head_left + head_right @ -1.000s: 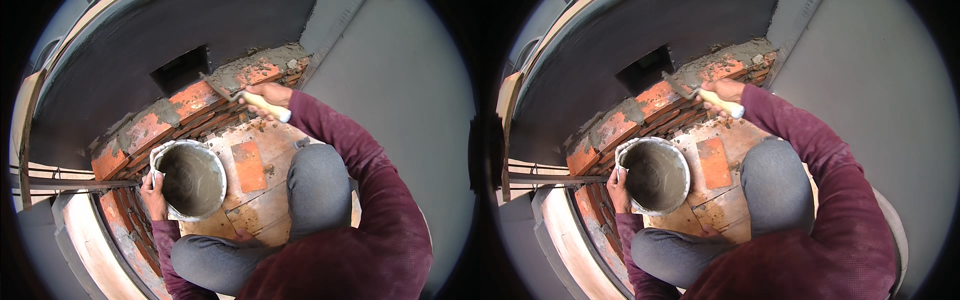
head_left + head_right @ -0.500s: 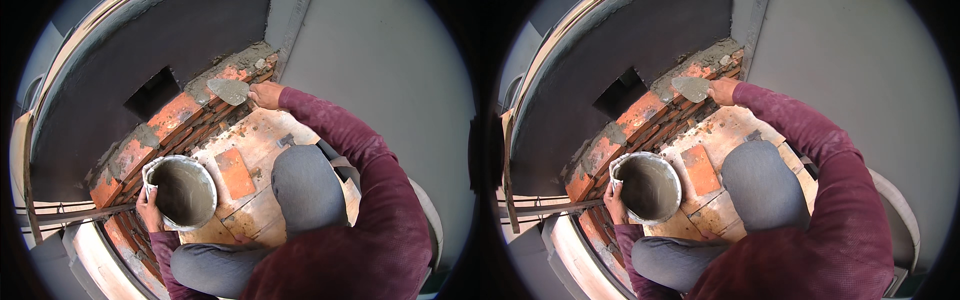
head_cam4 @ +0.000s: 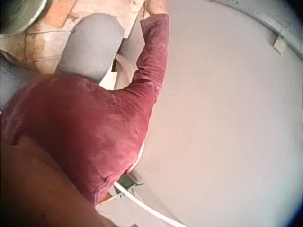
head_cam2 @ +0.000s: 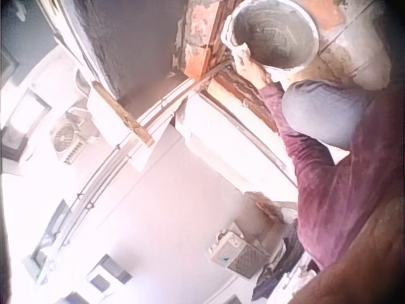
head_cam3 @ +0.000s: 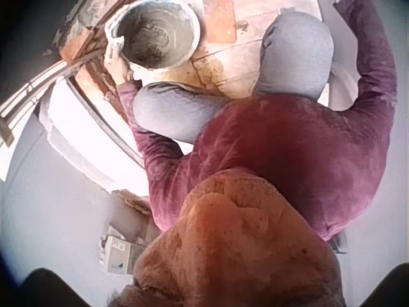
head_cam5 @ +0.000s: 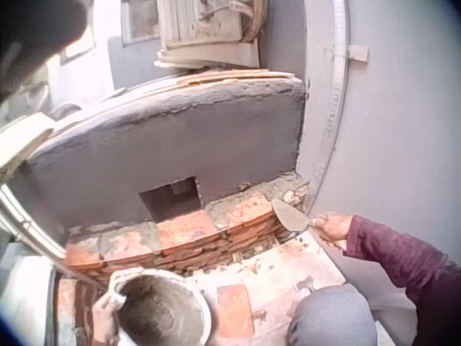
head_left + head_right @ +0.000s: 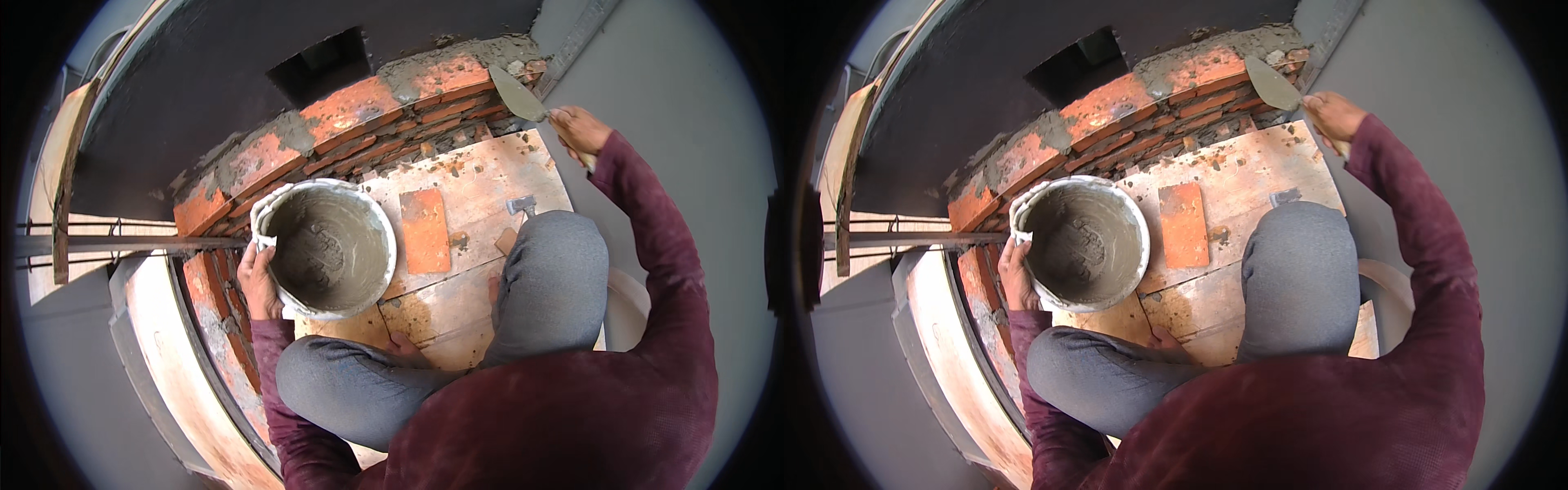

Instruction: The person spreads mortar with a trowel, places a brick on the wall, and taps it into place using a hammer. They handle a bucket of mortar and multiple bricks to build a section of the wall.

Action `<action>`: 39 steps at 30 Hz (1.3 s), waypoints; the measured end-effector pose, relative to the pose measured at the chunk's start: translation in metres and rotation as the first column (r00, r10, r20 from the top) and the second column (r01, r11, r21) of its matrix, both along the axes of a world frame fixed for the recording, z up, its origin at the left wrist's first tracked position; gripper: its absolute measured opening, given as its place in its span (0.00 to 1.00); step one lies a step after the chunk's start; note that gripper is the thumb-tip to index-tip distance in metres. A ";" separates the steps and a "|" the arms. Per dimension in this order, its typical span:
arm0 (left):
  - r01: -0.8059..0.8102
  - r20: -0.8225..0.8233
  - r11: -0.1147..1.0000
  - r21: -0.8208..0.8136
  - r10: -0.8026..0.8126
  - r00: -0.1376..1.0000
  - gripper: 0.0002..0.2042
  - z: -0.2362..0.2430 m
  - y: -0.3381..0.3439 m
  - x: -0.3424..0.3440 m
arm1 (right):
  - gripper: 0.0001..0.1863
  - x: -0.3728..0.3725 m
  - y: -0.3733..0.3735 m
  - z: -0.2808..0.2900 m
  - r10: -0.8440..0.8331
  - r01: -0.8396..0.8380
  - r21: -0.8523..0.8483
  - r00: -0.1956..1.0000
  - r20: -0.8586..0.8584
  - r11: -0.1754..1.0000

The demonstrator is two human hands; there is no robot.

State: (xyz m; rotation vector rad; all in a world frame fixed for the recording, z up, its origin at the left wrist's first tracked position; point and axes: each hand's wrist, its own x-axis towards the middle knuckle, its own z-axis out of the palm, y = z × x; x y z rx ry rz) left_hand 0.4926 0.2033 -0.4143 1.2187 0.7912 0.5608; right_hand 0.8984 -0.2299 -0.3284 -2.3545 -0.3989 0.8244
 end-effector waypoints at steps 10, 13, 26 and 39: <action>0.303 0.018 0.932 -0.198 -0.306 0.952 0.18 -0.004 -0.007 0.078 | 0.10 -0.125 0.123 -0.053 0.827 -0.802 -0.427 0.142 0.545 0.419; 0.339 -0.010 0.926 -0.164 -0.345 0.938 0.18 -0.007 -0.009 0.082 | 0.09 -0.149 0.178 -0.100 0.758 -0.806 -0.372 0.139 0.637 0.461; 0.357 -0.117 0.931 0.070 -0.348 0.930 0.18 -0.003 -0.040 0.104 | 0.08 -0.159 0.168 -0.144 0.575 -0.761 -0.401 -0.046 0.817 0.510; 0.357 -0.151 0.903 0.238 -0.329 0.932 0.21 0.001 -0.077 0.125 | 0.11 -0.169 0.166 -0.139 0.955 -0.832 -0.502 0.101 0.280 0.235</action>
